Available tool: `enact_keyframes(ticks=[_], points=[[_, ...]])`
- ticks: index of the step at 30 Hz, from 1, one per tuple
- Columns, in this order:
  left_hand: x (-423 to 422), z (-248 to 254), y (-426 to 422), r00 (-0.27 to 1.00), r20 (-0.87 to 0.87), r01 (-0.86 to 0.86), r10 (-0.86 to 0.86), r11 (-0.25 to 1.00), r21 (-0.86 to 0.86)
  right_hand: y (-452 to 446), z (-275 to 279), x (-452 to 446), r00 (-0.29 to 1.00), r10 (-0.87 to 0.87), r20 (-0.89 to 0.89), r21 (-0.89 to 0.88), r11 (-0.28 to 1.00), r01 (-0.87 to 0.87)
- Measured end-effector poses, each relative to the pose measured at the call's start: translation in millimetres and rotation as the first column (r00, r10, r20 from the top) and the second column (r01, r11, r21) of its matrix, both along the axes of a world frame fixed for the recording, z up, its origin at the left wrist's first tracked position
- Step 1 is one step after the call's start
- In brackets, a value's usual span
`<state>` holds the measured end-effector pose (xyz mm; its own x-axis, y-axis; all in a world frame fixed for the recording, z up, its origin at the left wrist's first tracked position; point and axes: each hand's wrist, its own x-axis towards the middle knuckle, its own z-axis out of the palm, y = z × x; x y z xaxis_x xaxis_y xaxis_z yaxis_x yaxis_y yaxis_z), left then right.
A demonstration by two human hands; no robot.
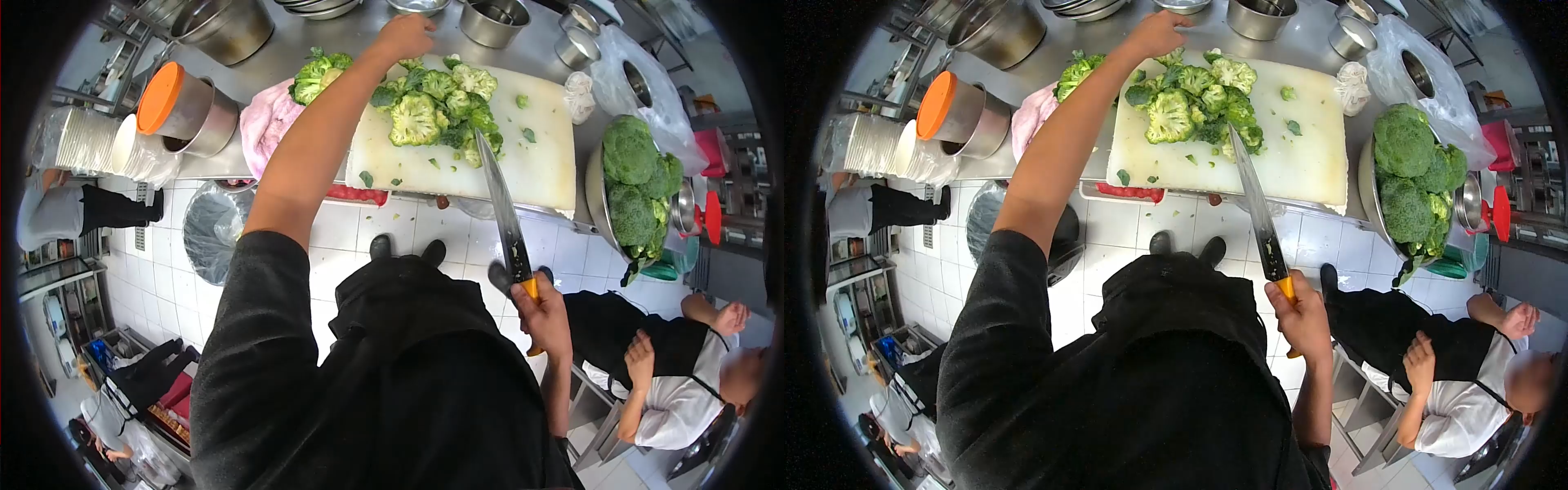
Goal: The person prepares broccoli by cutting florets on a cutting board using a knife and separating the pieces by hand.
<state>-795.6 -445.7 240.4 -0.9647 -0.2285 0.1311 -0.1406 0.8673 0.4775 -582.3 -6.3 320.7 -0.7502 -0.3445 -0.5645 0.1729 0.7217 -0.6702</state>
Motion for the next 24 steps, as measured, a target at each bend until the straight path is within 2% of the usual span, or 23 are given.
enact_keyframes(ticks=[2,5,8,11,14,17,20,22,23,24], points=[[5,11,8,0.997,0.041,0.057,-0.06,0.996,0.07,-2,2,6,0.999,-0.039,-0.012,-0.01,0.999,0.039],[13,21,32,0.903,0.219,0.406,-0.37,0.901,-0.151,-4,4,15,0.995,-0.097,-0.014,-0.02,0.995,0.097],[1,20,40,0.762,0.509,0.5,-0.4,0.863,-0.07,-5,1,23,0.991,-0.133,-0.02,-0.032,0.991,0.132],[5,30,36,0.749,0.5,0.52,-0.435,0.854,-0.035,-7,0,29,0.985,-0.174,-0.016,-0.054,0.983,0.173],[-3,19,18,0.772,0.392,0.522,-0.5,0.851,0.057,-4,-4,32,0.982,-0.188,-0.013,-0.057,0.981,0.187],[4,47,13,0.878,0.267,0.369,-0.398,0.917,0.153,-3,2,36,0.974,-0.218,-0.065,-0.046,0.976,0.215],[6,73,29,0.928,0.164,0.255,-0.336,0.889,0.381,5,7,34,0.968,-0.207,-0.143,-0.018,0.978,0.207],[0,73,56,0.899,0.109,0.336,-0.425,0.827,0.451,6,22,28,0.963,-0.193,-0.191,0.045,0.978,0.205],[-4,74,72,0.883,0.076,0.374,-0.463,0.793,0.481,5,30,26,0.942,-0.18,-0.285,0.034,0.98,0.198],[-6,70,92,0.868,0.049,0.422,-0.495,0.785,0.454,8,36,22,0.94,-0.154,-0.303,0.099,0.976,0.192]])
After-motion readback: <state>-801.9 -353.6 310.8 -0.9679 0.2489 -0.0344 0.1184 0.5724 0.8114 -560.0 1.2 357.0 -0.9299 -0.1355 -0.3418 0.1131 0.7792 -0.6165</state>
